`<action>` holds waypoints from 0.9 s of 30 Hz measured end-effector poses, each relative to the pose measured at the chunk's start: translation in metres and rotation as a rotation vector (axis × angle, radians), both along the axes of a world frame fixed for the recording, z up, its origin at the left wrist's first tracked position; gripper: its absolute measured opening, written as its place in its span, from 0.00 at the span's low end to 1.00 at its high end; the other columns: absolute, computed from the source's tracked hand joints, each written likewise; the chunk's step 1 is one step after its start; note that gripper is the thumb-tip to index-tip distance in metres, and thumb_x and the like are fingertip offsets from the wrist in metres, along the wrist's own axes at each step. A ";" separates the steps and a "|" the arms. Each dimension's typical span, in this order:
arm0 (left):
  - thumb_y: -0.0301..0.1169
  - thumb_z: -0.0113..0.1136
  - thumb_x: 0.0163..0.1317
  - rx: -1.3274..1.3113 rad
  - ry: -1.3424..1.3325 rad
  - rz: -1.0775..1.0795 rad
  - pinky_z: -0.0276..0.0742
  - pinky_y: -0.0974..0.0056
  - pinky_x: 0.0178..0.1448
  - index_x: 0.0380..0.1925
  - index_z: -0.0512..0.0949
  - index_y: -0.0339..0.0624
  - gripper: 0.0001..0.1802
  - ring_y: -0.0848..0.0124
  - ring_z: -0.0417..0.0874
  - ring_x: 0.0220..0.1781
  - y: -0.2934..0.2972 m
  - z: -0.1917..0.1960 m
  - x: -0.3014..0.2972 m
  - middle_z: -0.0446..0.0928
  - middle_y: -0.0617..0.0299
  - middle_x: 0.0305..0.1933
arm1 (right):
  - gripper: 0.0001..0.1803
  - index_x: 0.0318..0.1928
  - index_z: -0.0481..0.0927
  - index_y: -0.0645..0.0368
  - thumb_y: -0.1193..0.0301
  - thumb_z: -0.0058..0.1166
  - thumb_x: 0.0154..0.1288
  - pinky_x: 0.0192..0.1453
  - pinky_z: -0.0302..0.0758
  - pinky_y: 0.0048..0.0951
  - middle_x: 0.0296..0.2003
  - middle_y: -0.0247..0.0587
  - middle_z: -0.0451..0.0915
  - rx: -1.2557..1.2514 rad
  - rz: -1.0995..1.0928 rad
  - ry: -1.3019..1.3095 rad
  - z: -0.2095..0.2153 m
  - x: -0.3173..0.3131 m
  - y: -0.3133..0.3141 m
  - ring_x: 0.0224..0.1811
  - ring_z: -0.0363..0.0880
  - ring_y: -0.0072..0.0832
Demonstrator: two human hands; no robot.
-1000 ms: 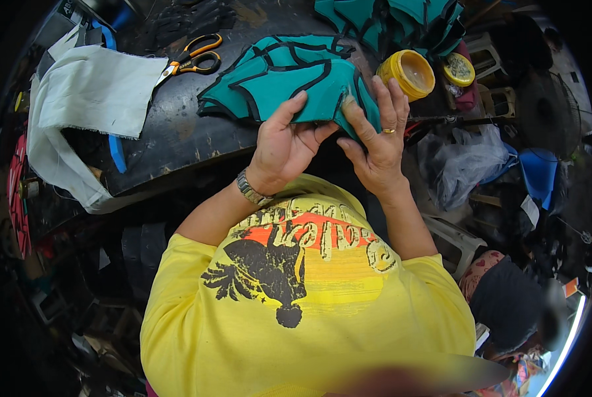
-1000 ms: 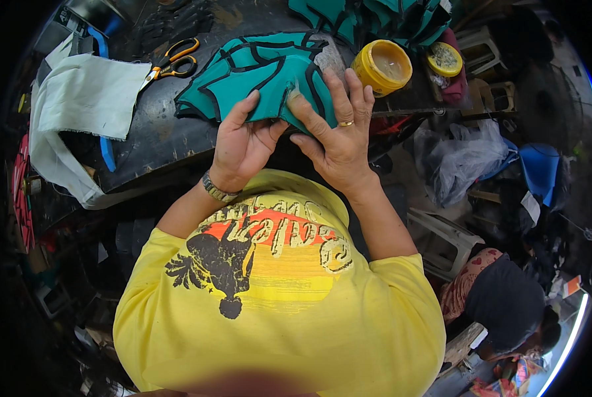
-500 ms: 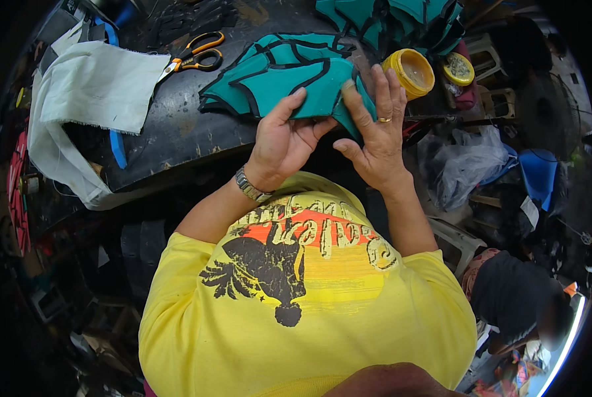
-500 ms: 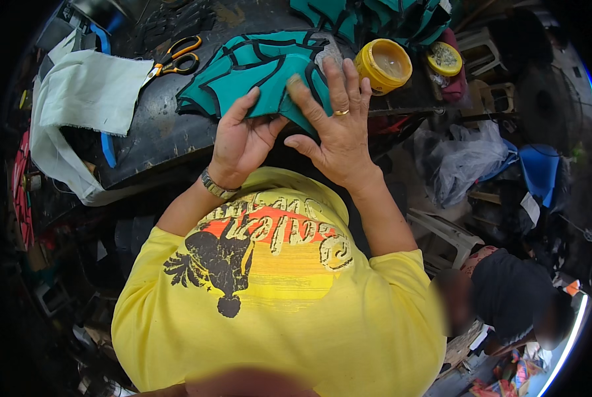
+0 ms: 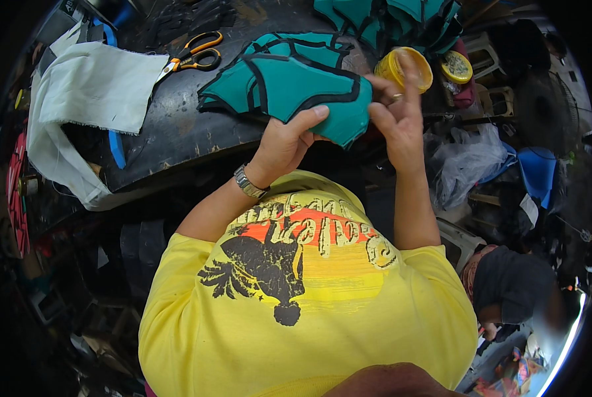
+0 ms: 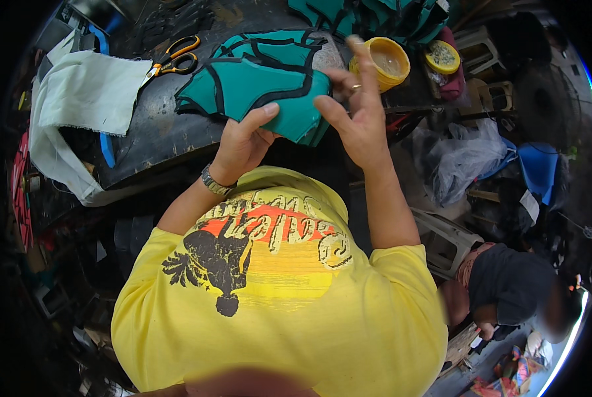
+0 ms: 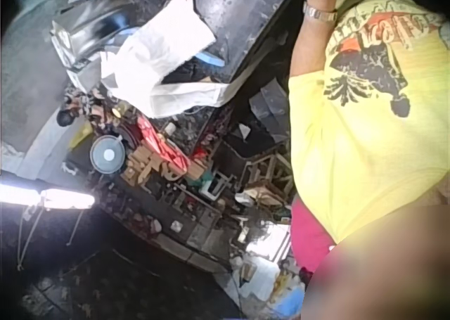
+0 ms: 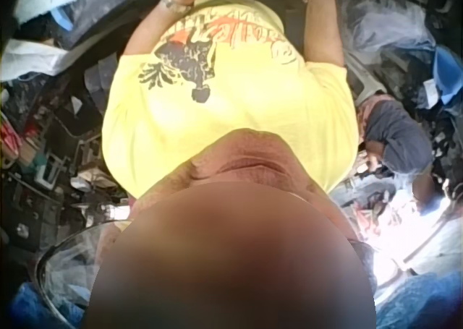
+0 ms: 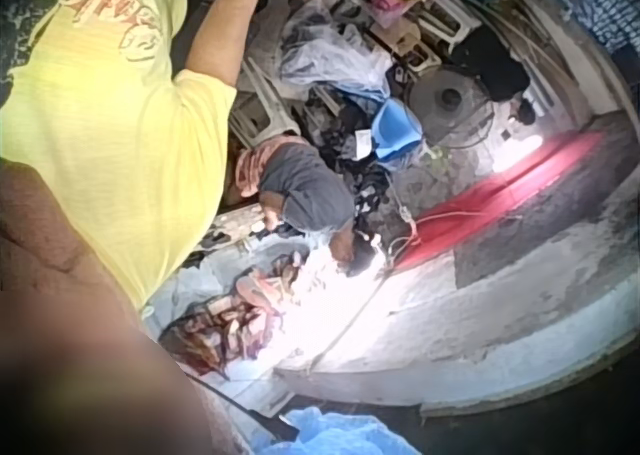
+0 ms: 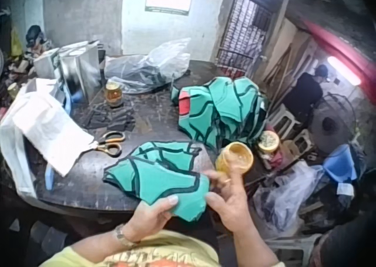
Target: The person repeatedly picks up green fabric pieces with black trim, aligns their edges, and places them on a workbench. They handle the pieces one at a time, occasionally flipping them over, and briefly open a yellow container before continuing the assembly.
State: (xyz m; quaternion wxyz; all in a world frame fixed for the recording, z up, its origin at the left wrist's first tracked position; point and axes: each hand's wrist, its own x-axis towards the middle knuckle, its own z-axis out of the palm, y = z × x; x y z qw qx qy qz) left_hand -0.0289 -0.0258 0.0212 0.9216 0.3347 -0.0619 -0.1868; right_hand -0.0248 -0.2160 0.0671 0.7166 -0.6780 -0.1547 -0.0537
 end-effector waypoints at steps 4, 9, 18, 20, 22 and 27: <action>0.30 0.59 0.69 -0.029 -0.048 0.032 0.79 0.58 0.65 0.65 0.67 0.37 0.26 0.65 0.80 0.63 0.001 -0.008 -0.002 0.77 0.53 0.61 | 0.47 0.76 0.58 0.59 0.80 0.69 0.58 0.58 0.74 0.23 0.49 0.37 0.79 0.139 0.080 0.166 -0.007 0.006 0.006 0.49 0.76 0.21; 0.25 0.66 0.64 0.089 -0.147 0.050 0.78 0.64 0.61 0.60 0.72 0.38 0.24 0.70 0.80 0.59 0.001 -0.013 0.003 0.79 0.58 0.58 | 0.45 0.74 0.61 0.59 0.83 0.68 0.57 0.58 0.74 0.21 0.46 0.30 0.78 0.199 0.082 0.169 -0.010 0.009 0.011 0.47 0.75 0.17; 0.22 0.66 0.63 0.081 -0.022 0.074 0.79 0.65 0.60 0.58 0.73 0.37 0.23 0.71 0.81 0.56 -0.004 -0.012 0.005 0.79 0.59 0.57 | 0.37 0.72 0.65 0.57 0.83 0.62 0.64 0.56 0.71 0.17 0.38 0.31 0.81 0.202 -0.041 0.122 -0.018 0.016 0.013 0.43 0.77 0.15; 0.22 0.66 0.63 0.107 -0.050 0.064 0.79 0.65 0.60 0.59 0.73 0.36 0.24 0.71 0.81 0.56 -0.002 -0.014 0.006 0.79 0.59 0.57 | 0.36 0.72 0.66 0.58 0.83 0.62 0.64 0.55 0.72 0.17 0.38 0.31 0.81 0.171 -0.096 0.073 -0.018 0.018 0.014 0.43 0.77 0.15; 0.21 0.65 0.63 0.141 -0.055 0.043 0.79 0.63 0.62 0.62 0.71 0.38 0.26 0.70 0.81 0.58 -0.001 -0.014 0.006 0.79 0.58 0.58 | 0.36 0.71 0.67 0.59 0.84 0.61 0.64 0.56 0.72 0.18 0.39 0.32 0.82 0.152 -0.101 0.039 -0.018 0.017 0.013 0.44 0.78 0.16; 0.18 0.62 0.64 0.062 -0.056 -0.011 0.74 0.59 0.69 0.70 0.64 0.41 0.34 0.68 0.75 0.66 -0.001 -0.010 0.007 0.73 0.58 0.67 | 0.35 0.71 0.66 0.60 0.85 0.59 0.64 0.57 0.74 0.20 0.40 0.36 0.82 0.057 -0.180 -0.084 -0.017 0.015 0.014 0.44 0.79 0.19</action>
